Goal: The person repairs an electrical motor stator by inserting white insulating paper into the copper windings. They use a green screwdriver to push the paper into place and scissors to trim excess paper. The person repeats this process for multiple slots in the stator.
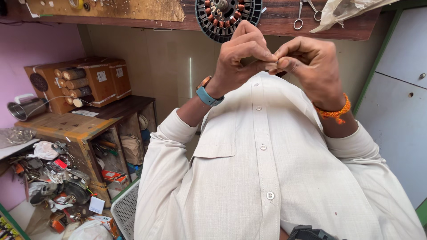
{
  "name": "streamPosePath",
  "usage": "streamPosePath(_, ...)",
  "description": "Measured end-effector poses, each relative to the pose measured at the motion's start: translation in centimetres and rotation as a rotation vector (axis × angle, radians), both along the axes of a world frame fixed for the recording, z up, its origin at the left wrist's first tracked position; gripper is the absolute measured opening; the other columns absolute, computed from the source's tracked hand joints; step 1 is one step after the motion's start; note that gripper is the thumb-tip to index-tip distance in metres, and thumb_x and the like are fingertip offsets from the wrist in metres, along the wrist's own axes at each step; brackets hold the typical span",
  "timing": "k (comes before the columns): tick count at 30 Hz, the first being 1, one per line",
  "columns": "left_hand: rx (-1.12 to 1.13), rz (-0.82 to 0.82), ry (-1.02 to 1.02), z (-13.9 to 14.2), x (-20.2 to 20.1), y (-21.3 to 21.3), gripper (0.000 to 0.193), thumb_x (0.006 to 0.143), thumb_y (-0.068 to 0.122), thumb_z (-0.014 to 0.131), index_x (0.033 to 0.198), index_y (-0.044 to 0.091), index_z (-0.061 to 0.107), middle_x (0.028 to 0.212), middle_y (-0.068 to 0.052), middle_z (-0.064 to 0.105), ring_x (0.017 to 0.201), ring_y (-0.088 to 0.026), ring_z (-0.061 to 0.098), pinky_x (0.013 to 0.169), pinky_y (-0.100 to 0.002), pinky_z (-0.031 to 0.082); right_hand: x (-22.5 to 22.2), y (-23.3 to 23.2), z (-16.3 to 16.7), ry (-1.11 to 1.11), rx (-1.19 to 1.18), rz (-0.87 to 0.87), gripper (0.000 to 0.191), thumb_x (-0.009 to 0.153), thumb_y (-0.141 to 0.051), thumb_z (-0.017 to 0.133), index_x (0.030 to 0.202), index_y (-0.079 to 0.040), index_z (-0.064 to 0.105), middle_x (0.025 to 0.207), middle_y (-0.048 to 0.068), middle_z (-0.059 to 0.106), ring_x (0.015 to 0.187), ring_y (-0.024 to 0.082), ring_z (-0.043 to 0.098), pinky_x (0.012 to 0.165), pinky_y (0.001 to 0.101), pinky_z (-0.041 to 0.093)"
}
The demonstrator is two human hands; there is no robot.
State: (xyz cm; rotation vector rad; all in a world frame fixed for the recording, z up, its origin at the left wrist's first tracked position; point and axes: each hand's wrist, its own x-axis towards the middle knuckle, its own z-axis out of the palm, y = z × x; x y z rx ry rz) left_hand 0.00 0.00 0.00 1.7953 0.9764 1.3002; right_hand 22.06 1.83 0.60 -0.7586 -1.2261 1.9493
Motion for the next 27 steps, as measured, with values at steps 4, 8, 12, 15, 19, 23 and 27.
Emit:
streamPosePath(4, 0.017, -0.012, 0.006, 0.6, -0.4, 1.0, 0.033, 0.081, 0.024, 0.087, 0.109, 0.01, 0.074, 0.095, 0.0, 0.073, 0.104, -0.02, 0.062, 0.091, -0.035, 0.053, -1.0, -0.4, -0.2, -0.054, 0.116, -0.089, 0.027, 0.112, -0.019, 0.066, 0.115, 0.008, 0.062, 0.1, 0.011, 0.07, 0.09, 0.012, 0.069, 0.084, 0.0254, 0.061)
streamPosePath(8, -0.044, -0.01, -0.048, -1.6, -0.5, 0.9, 0.024, 0.09, 0.018, 0.084, 0.11, 0.008, 0.074, 0.098, -0.003, 0.074, 0.103, -0.021, 0.067, 0.091, -0.034, 0.056, -1.1, -0.3, -3.2, 0.087, 0.005, -0.122, 0.026, 0.109, -0.02, 0.067, 0.117, 0.004, 0.06, 0.107, 0.009, 0.07, 0.096, 0.013, 0.072, 0.091, 0.0306, 0.065)
streamPosePath(12, -0.322, 0.111, -0.311, -3.5, -0.5, 0.7, 0.016, 0.1, 0.016, 0.074, 0.107, 0.003, 0.073, 0.092, -0.005, 0.071, 0.083, -0.013, 0.066, 0.075, -0.029, 0.056, -0.7, 1.3, -6.3, 0.208, -0.026, -0.19, 0.019, 0.111, -0.016, 0.067, 0.115, 0.001, 0.06, 0.101, 0.008, 0.066, 0.082, 0.01, 0.065, 0.082, 0.0303, 0.063)
streamPosePath(15, -0.422, 0.233, -0.474, -2.6, -2.7, -0.9, 0.022, 0.111, 0.018, 0.064, 0.104, -0.001, 0.072, 0.087, -0.003, 0.064, 0.077, -0.009, 0.059, 0.07, -0.026, 0.051, -0.8, 3.2, -7.9, 0.307, -0.15, -0.226, 0.02, 0.113, -0.021, 0.061, 0.112, -0.001, 0.06, 0.102, 0.006, 0.064, 0.086, 0.01, 0.063, 0.086, 0.0318, 0.063)
streamPosePath(19, -0.311, 0.47, -0.445, -2.9, -6.5, -3.1, 0.025, 0.108, 0.022, 0.06, 0.099, 0.003, 0.073, 0.08, -0.003, 0.069, 0.071, -0.009, 0.063, 0.064, -0.024, 0.053, 0.7, 4.7, -12.6, 0.351, -0.424, -0.273, 0.026, 0.11, -0.029, 0.052, 0.11, -0.004, 0.06, 0.104, 0.005, 0.063, 0.092, 0.012, 0.065, 0.086, 0.0306, 0.061)
streamPosePath(23, -0.31, 0.589, -0.45, -3.6, -8.4, -2.8, 0.022, 0.109, 0.019, 0.062, 0.099, 0.002, 0.072, 0.084, -0.003, 0.068, 0.075, -0.01, 0.062, 0.069, -0.024, 0.051, 1.9, 7.1, -16.1, 0.155, -0.468, -0.29, 0.018, 0.111, -0.023, 0.054, 0.109, -0.006, 0.062, 0.097, 0.003, 0.063, 0.082, 0.01, 0.061, 0.078, 0.0297, 0.059)
streamPosePath(27, -0.416, 0.711, -0.531, -4.3, -9.5, -2.8, 0.022, 0.108, 0.02, 0.062, 0.097, 0.003, 0.072, 0.082, -0.002, 0.068, 0.073, -0.009, 0.062, 0.066, -0.023, 0.051, 1.9, 8.7, -16.1, 0.032, -0.368, -0.231, 0.016, 0.111, -0.02, 0.055, 0.107, -0.006, 0.062, 0.093, 0.002, 0.062, 0.078, 0.009, 0.06, 0.073, 0.0286, 0.058)
